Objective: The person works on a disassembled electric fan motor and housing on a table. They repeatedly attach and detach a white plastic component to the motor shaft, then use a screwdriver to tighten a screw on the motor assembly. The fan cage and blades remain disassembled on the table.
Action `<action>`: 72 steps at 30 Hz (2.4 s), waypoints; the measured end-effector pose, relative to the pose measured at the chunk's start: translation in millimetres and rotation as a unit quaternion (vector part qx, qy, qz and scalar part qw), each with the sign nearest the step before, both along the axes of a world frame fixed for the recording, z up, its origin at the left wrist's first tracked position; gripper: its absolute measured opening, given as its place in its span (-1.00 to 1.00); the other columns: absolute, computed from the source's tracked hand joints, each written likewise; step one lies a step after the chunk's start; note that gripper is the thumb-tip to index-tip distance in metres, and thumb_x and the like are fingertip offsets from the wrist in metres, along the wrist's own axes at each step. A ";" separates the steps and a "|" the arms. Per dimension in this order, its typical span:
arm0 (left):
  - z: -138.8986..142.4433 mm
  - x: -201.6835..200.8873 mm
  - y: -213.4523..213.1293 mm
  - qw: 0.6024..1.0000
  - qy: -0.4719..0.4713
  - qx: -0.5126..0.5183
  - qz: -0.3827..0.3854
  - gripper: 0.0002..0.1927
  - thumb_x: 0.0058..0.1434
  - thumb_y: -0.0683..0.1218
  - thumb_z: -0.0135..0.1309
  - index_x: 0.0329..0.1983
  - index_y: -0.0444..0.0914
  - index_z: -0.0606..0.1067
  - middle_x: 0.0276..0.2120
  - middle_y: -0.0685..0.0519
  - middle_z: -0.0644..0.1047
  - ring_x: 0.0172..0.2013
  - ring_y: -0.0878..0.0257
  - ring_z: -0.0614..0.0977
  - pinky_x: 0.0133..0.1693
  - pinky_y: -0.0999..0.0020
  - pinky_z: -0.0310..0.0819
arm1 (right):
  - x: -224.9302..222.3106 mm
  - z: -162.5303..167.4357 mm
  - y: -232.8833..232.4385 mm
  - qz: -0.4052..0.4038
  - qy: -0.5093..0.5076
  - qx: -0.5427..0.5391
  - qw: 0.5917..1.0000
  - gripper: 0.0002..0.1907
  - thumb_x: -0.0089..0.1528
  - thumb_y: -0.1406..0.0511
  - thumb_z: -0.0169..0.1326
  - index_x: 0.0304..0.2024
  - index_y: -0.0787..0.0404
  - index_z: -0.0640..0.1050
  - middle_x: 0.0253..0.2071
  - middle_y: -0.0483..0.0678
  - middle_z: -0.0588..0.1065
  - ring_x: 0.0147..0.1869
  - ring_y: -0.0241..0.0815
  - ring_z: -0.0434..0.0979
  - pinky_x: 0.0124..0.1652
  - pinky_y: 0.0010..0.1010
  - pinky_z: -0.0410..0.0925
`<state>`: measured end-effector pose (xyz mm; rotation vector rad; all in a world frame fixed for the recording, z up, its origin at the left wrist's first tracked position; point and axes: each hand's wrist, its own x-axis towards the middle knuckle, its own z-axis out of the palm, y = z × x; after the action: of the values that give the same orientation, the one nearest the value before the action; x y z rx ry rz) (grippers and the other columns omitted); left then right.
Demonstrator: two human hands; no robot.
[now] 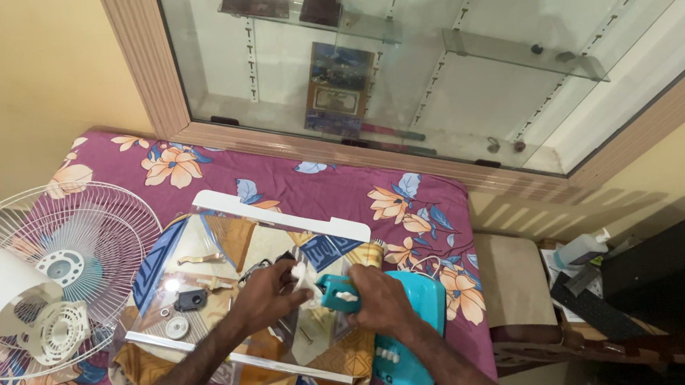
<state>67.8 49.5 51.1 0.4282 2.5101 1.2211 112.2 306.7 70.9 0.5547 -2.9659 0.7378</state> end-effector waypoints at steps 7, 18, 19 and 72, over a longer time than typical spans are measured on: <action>10.6 20.1 18.2 0.997 0.018 0.060 -0.043 -0.31 0.03 0.08 0.34 0.20 -0.30 0.44 -0.08 -0.12 0.66 -0.03 0.12 0.71 0.05 0.24 0.61 | -9.3 -19.6 36.5 -0.062 -0.102 -0.162 0.980 -0.15 -0.22 0.41 0.41 0.12 0.26 0.38 -0.04 0.10 0.56 0.08 0.05 0.60 0.03 -0.23 0.44; 20.2 22.5 23.0 0.996 0.057 -0.024 -0.062 -0.29 0.10 0.23 0.27 0.26 -0.18 0.48 -0.15 -0.10 0.70 -0.11 0.11 0.74 0.01 0.15 0.61 | -7.3 -25.5 46.2 -0.022 -0.174 -0.159 0.972 -0.11 -0.25 0.42 0.40 0.16 0.26 0.40 0.08 0.08 0.59 0.17 0.01 0.59 0.13 -0.23 0.43; 17.0 20.7 21.8 0.997 0.052 0.002 -0.057 -0.27 0.11 0.23 0.27 0.26 -0.22 0.46 -0.14 -0.13 0.68 -0.09 0.10 0.73 0.01 0.15 0.61 | -7.1 -24.5 43.4 -0.023 -0.167 -0.146 0.975 -0.16 -0.20 0.41 0.39 0.13 0.27 0.37 0.05 0.11 0.58 0.17 0.04 0.60 0.12 -0.21 0.44; 33.4 26.1 22.3 0.927 -0.293 0.200 0.123 -0.46 0.18 -0.11 0.25 0.12 -0.54 0.43 -0.23 -0.13 0.58 -0.21 0.09 0.76 -0.21 0.41 0.69 | 22.0 -19.6 13.6 -0.045 -0.039 -0.081 0.995 -0.39 -0.07 0.41 0.36 -0.03 0.23 0.37 -0.09 0.17 0.54 0.04 0.21 0.59 -0.07 -0.09 0.44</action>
<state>93.9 71.8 84.5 -0.1641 1.8384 1.6672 134.2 320.3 51.3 0.3871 -2.9403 1.0001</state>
